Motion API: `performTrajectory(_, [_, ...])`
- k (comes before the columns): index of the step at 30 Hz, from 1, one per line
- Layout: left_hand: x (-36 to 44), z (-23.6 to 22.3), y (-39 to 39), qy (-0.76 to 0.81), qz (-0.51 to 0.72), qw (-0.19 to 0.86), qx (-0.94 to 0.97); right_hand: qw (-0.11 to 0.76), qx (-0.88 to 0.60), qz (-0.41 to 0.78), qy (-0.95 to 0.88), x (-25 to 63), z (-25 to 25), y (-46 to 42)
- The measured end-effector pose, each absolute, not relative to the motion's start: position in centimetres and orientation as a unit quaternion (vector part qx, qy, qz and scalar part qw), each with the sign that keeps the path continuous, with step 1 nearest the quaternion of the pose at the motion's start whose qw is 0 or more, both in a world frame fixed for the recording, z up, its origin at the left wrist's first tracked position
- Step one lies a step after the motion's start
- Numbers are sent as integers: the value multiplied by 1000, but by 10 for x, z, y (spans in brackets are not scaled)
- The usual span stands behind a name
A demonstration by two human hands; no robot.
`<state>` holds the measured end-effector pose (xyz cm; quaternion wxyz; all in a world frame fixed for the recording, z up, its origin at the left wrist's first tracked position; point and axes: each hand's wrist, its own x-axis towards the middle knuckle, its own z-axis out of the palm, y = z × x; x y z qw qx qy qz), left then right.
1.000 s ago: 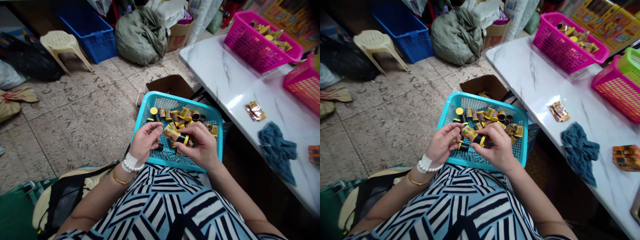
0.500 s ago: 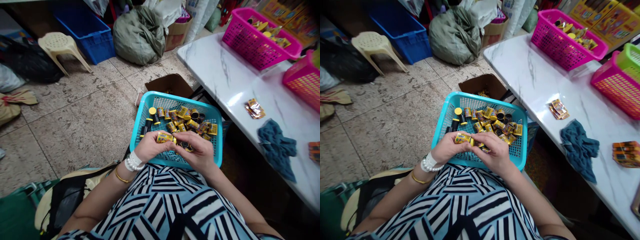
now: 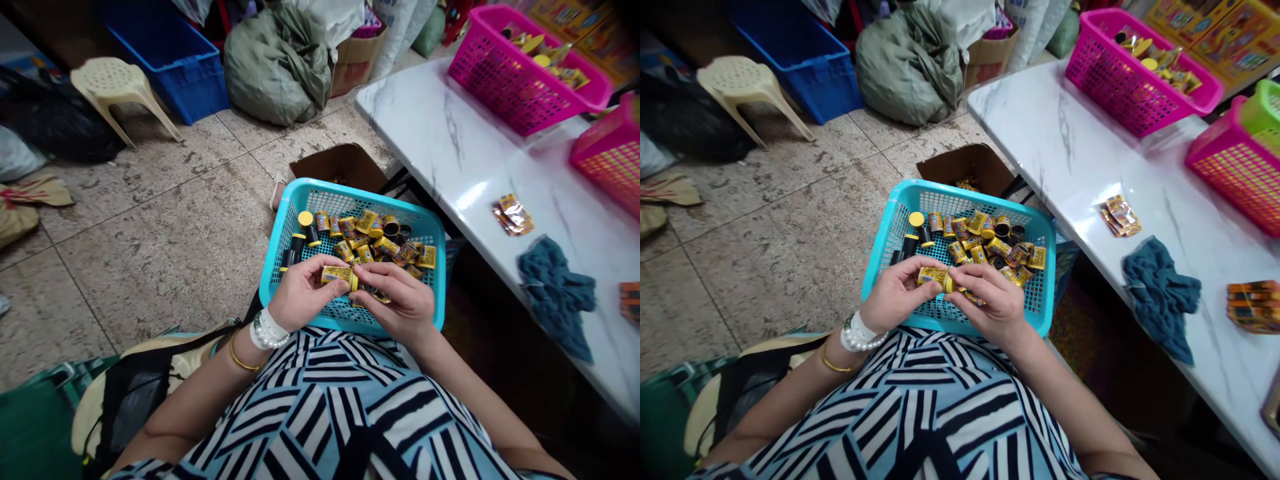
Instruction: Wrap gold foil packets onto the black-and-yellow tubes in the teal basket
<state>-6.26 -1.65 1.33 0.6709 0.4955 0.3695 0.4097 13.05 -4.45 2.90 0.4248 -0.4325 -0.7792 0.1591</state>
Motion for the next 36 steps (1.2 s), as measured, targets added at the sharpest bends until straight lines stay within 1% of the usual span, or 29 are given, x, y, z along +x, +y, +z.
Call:
performTrajectory(2, [-61, 14, -18, 363, 403, 670, 508, 424, -422, 153, -786, 130, 26, -45])
performTrajectory(4, [-60, 13, -19, 371, 402, 645, 533, 437, -422, 165, -777, 128, 21, -46])
performTrajectory(7, [-58, 10, -21, 404, 420, 571, 578, 467, -472, 241, -708, 120, 14, -47])
performTrajectory(9, [-58, 7, -21, 412, 421, 552, 590, 473, -510, 287, -659, 117, 12, -47])
performTrajectory(10, [-58, 5, -20, 409, 412, 565, 586, 473, -519, 289, -651, 117, 12, -46])
performTrajectory(12, [-60, 2, -18, 400, 387, 627, 545, 471, -513, 252, -672, 121, 14, -43])
performTrajectory(14, [-62, 0, -15, 395, 359, 702, 472, 462, -482, 199, -718, 128, 18, -40])
performTrajectory(16, [-65, -1, -13, 389, 337, 750, 417, 449, -443, 171, -757, 134, 20, -38])
performTrajectory(18, [-66, -1, -11, 375, 323, 769, 405, 439, -420, 169, -776, 135, 20, -37])
performTrajectory(20, [-65, -1, -10, 365, 329, 764, 419, 447, -429, 179, -764, 132, 19, -38])
performTrajectory(22, [-63, -1, -11, 364, 352, 739, 444, 466, -472, 214, -717, 125, 15, -41])
performTrajectory(25, [-60, -3, -13, 383, 384, 676, 499, 496, -548, 332, -587, 114, 8, -48])
performTrajectory(28, [-59, -4, -14, 404, 385, 613, 558, 488, -574, 465, -466, 109, 4, -53])
performTrajectory(30, [-61, -4, -13, 382, 378, 617, 574, 477, -569, 502, -445, 111, 4, -55])
performTrajectory(32, [-63, -2, -13, 343, 368, 655, 564, 479, -559, 467, -490, 116, 6, -54])
performTrajectory(34, [-65, -2, -12, 336, 353, 691, 534, 481, -541, 373, -581, 123, 10, -51])
performTrajectory(36, [-66, -2, -12, 358, 334, 714, 500, 464, -507, 271, -674, 129, 14, -48])
